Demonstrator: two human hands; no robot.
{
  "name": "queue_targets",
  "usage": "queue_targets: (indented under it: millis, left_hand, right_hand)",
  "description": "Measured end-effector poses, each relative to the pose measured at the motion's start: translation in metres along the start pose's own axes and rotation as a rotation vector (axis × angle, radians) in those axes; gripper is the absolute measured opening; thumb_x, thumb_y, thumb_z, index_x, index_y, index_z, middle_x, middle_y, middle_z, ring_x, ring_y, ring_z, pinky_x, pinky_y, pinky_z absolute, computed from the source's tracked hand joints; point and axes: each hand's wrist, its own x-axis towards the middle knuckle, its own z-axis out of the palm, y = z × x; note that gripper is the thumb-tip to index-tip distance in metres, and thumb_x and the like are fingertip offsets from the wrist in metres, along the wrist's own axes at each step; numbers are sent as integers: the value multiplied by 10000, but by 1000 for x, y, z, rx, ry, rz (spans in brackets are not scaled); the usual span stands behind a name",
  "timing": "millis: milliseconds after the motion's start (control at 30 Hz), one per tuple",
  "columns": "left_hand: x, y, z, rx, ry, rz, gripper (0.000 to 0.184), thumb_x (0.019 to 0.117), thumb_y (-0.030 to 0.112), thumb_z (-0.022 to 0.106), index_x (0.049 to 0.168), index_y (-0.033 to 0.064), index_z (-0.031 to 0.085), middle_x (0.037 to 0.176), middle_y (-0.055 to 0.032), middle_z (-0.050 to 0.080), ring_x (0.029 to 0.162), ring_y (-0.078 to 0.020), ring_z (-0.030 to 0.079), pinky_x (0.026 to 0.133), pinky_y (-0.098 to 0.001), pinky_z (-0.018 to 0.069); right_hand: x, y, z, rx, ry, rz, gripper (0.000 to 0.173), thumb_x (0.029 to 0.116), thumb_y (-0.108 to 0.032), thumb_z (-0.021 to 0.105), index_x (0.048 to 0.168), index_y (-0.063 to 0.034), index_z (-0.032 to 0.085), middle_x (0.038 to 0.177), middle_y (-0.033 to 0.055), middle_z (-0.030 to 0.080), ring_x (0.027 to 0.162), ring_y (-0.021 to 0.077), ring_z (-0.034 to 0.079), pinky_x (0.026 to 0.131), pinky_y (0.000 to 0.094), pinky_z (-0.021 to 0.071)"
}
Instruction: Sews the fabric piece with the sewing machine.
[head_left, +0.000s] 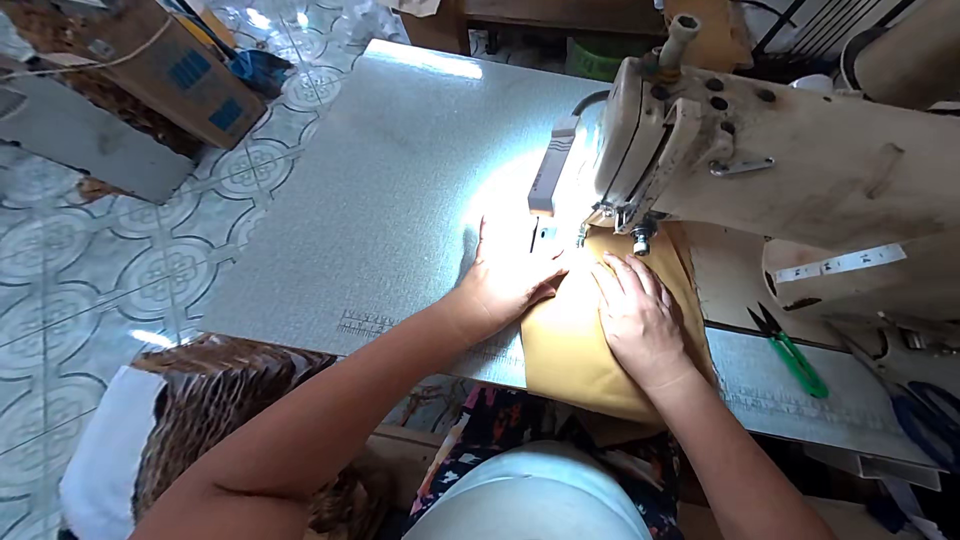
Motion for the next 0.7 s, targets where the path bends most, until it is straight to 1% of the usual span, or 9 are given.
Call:
queue_targets:
  millis: [33, 100, 133, 233, 300, 367, 433, 533, 700]
  left_hand:
    - [2, -1, 0, 5, -4, -6, 351, 1035, 363, 542, 1345, 285, 688, 1488, 18, 589, 1462, -368, 427, 1121, -816, 80]
    - [4, -3, 2, 14, 8, -2, 352, 1037, 367, 536, 1338, 279, 695, 1490, 10, 588, 1462, -375, 428, 1113, -828, 87]
    - [6, -5, 3, 11, 10, 0, 351, 1037, 367, 535, 1339, 279, 693, 1491, 13, 586, 1451, -363, 443, 1113, -823, 91]
    - [9, -8, 7, -19, 58, 16, 349, 1037, 355, 544, 1335, 259, 698, 1440, 15, 628, 1351, -326, 561, 1095, -832, 118]
    - [11, -9, 7, -23, 39, 1, 364, 1043, 368, 530, 1352, 259, 686, 1462, 26, 610, 1368, -311, 546, 1110, -820, 121]
    - [13, -10, 7, -22, 37, -2, 357, 1043, 366, 530, 1349, 269, 684, 1470, 35, 602, 1367, -288, 547, 1118, -796, 141]
    - [14, -11, 8, -25, 36, -3, 370, 1055, 373, 505, 1374, 275, 665, 1482, 32, 591, 1373, -266, 548, 1127, -801, 133]
    - [16, -13, 11, -28, 52, -9, 366, 1059, 373, 497, 1359, 266, 676, 1480, 26, 592, 1372, -274, 546, 1130, -798, 133]
    - [18, -15, 14, -28, 48, -14, 389, 1070, 398, 462, 1394, 283, 646, 1503, 39, 570, 1392, -278, 523, 1120, -805, 130]
  right_hand:
    - [2, 2, 0, 5, -7, 1, 403, 1029, -179, 470, 1389, -142, 647, 1468, 110, 591, 1393, 368, 512, 1088, 568, 438]
    - [6, 4, 0, 14, -24, 9, 413, 1029, -171, 470, 1408, -155, 633, 1468, 113, 588, 1404, 359, 499, 1100, 569, 426]
    - [8, 5, 0, 17, -27, 11, 422, 1025, -163, 470, 1417, -162, 626, 1467, 111, 588, 1405, 354, 498, 1101, 569, 425]
    - [13, 9, 2, 23, -27, 6, 436, 1019, -158, 467, 1427, -176, 617, 1462, 104, 590, 1393, 348, 508, 1098, 570, 429]
    - [17, 11, 2, 27, -23, -1, 427, 1025, -167, 467, 1424, -179, 619, 1454, 106, 596, 1384, 352, 517, 1090, 571, 436]
    - [20, 14, 2, 30, -47, 6, 422, 1036, -174, 463, 1430, -177, 615, 1483, 90, 576, 1408, 341, 495, 1112, 568, 420]
    - [24, 18, 3, 34, -54, -4, 418, 1042, -177, 459, 1430, -173, 614, 1491, 86, 569, 1412, 339, 491, 1113, 573, 415]
    - [28, 21, 4, 34, -65, -7, 415, 1054, -186, 440, 1430, -178, 613, 1489, 88, 570, 1428, 330, 477, 1131, 571, 398]
    - [29, 23, 3, 42, -77, -5, 414, 1052, -182, 439, 1426, -165, 617, 1489, 85, 573, 1439, 321, 466, 1150, 568, 381]
